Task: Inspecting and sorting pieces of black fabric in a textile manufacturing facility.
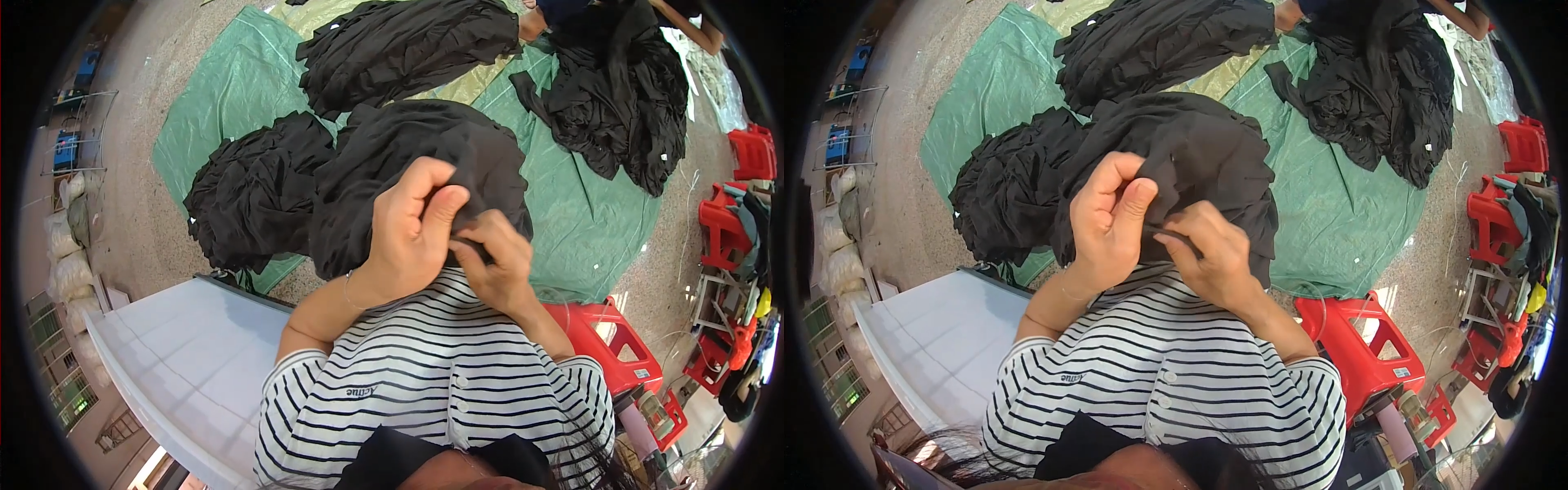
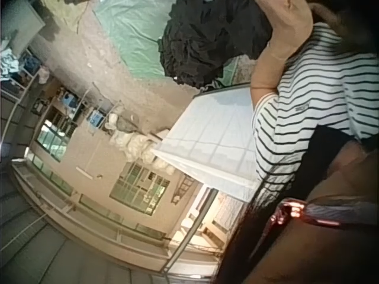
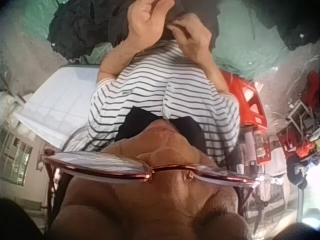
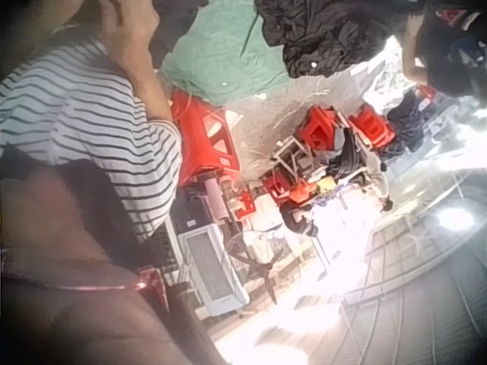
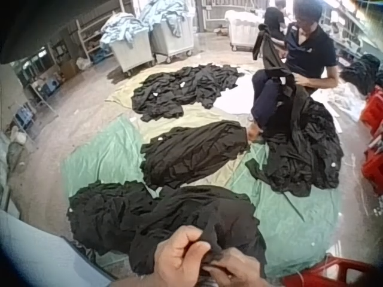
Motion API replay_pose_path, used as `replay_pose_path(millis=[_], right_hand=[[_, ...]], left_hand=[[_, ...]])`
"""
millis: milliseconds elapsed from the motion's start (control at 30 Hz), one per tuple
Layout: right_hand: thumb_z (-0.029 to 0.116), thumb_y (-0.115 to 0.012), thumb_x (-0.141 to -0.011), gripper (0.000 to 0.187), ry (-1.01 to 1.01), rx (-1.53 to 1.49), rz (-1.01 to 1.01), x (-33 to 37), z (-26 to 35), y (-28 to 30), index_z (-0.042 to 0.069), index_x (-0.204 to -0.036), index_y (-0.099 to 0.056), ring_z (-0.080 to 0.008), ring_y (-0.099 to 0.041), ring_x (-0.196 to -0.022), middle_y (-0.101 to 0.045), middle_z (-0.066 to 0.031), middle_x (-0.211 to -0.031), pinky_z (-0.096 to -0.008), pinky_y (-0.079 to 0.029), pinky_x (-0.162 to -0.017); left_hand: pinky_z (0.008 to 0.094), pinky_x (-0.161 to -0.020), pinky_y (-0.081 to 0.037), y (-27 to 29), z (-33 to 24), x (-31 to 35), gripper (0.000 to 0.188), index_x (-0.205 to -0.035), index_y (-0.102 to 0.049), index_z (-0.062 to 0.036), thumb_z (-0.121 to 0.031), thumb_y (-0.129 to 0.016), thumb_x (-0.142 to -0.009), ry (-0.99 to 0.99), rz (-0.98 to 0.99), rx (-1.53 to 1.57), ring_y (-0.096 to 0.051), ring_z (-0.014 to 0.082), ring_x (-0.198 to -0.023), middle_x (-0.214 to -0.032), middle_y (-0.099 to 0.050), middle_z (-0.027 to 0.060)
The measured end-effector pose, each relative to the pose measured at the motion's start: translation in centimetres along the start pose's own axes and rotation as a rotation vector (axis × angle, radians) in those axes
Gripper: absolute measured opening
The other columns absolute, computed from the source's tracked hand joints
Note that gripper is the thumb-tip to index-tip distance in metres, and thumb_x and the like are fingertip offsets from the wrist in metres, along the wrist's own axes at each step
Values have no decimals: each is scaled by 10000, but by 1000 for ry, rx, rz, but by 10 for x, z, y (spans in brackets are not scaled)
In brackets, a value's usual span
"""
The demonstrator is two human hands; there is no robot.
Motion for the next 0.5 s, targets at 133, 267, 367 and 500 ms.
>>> replay_pose_path(millis=[133, 267, 367, 500], right_hand=[[-55, -714, -736, 181, -44, 141, -6, -11, -8, 8, 2, -888, -633, -268, -607, -651, -600, -108, -789, -338, -489, -564], [-36, -707, -760, 153, -216, 159, 41, 15, -41, 5, 7, -891, -639, -277, -588, -627, -569, -117, -781, -360, -475, -548], [-29, -715, -757, 147, -254, 150, 35, 22, -43, 3, 6, -876, -635, -279, -593, -637, -580, -117, -788, -362, -480, -555], [-22, -724, -747, 161, -221, 174, -9, 15, -40, 3, 10, -875, -632, -283, -591, -641, -590, -118, -794, -359, -484, -559]], left_hand=[[290, -508, -402, -15, 29, -25, 124, -873, -560, 3, -97, -623, -911, -8, 54, -182, -479, 131, -555, -654, -517, 73], [181, -611, -369, -20, 91, 6, 92, -858, -644, -16, -87, -650, -915, 612, 273, 222, -439, -5, -691, -760, -536, -76], [173, -624, -374, -14, 95, 21, 79, -881, -658, -8, -81, -659, -911, 666, 302, 372, -442, 2, -694, -771, -539, -71], [173, -644, -400, -2, 87, 20, 77, -917, -655, -6, -83, -653, -917, 517, 81, 299, -487, 6, -723, -829, -592, -51]])
Point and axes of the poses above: each hand's wrist, its own x-axis away from the middle knuckle, its own y-axis out of the back of the hand, z = x × y, the point moved 4 cm from there along -x, towards the middle knuckle
